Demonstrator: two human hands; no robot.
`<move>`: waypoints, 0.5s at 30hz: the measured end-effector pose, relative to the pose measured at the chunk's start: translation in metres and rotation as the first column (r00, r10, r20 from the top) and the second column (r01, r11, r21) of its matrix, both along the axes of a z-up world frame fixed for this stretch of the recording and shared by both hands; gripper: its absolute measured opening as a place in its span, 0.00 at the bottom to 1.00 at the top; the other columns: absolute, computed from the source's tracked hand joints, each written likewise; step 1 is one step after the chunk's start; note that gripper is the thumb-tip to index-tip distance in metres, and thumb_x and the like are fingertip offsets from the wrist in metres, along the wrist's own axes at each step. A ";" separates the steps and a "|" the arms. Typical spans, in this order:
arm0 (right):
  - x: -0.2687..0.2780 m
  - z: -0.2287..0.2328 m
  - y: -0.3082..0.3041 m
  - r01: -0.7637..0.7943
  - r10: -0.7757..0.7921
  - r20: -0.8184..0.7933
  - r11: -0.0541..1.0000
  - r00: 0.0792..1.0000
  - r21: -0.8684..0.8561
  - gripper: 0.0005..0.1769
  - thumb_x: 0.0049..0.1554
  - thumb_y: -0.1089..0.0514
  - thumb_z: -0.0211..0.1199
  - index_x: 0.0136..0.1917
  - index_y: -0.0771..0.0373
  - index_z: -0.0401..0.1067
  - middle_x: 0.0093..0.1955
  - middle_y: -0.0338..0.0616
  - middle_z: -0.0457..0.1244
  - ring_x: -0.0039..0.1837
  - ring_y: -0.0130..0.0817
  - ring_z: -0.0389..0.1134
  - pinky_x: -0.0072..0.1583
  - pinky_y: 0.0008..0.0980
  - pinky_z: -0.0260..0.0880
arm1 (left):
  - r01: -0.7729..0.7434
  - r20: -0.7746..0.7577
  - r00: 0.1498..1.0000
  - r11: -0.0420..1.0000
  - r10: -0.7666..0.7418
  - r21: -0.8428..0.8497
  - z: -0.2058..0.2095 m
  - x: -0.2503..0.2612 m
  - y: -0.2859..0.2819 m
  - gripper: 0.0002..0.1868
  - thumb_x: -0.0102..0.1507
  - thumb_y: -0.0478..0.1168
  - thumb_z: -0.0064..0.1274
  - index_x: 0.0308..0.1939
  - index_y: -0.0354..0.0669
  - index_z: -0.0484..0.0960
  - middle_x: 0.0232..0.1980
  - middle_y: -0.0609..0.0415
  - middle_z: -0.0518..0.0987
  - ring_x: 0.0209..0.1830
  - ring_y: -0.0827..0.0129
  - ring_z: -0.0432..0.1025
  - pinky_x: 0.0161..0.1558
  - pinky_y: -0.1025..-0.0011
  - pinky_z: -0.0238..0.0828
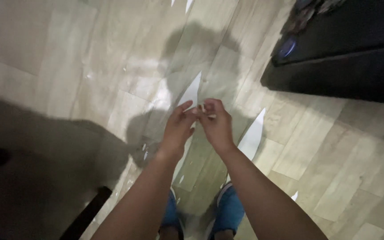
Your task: The person retrieves a small plastic container from a bag, walks to a dining table, and uses a spoon to transfer food from a bowl into the container. They then carry the container to a refrigerator, place it inside, and close the door.
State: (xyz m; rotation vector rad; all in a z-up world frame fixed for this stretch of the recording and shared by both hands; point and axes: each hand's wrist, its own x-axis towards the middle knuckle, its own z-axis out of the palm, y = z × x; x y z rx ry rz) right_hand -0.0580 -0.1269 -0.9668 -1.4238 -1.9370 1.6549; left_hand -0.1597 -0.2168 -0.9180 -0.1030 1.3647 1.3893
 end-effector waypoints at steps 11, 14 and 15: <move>-0.070 0.302 0.072 -0.006 0.149 -0.353 0.927 0.923 0.375 0.25 0.59 0.69 0.68 0.69 0.64 0.70 0.56 0.46 0.62 0.56 0.35 0.68 0.59 0.34 0.72 | -0.136 -0.237 0.958 0.982 0.164 0.132 0.291 -0.062 0.091 0.23 0.64 0.43 0.59 0.61 0.39 0.80 0.43 0.56 0.75 0.42 0.72 0.71 0.47 0.71 0.71; -0.074 0.386 0.091 0.029 0.139 -0.411 0.926 0.901 0.376 0.28 0.56 0.68 0.70 0.69 0.66 0.68 0.56 0.49 0.65 0.61 0.42 0.69 0.64 0.42 0.69 | -0.197 -0.181 0.955 0.959 0.235 0.205 0.370 -0.066 0.104 0.22 0.65 0.42 0.58 0.61 0.38 0.80 0.42 0.59 0.73 0.40 0.74 0.72 0.43 0.77 0.68; -0.074 0.412 0.095 0.052 0.107 -0.440 0.941 0.892 0.335 0.28 0.56 0.67 0.71 0.68 0.65 0.69 0.56 0.49 0.67 0.62 0.41 0.69 0.66 0.44 0.68 | -0.252 -0.099 0.954 0.938 0.282 0.239 0.398 -0.066 0.108 0.21 0.65 0.39 0.57 0.61 0.36 0.79 0.42 0.58 0.72 0.40 0.73 0.74 0.41 0.79 0.68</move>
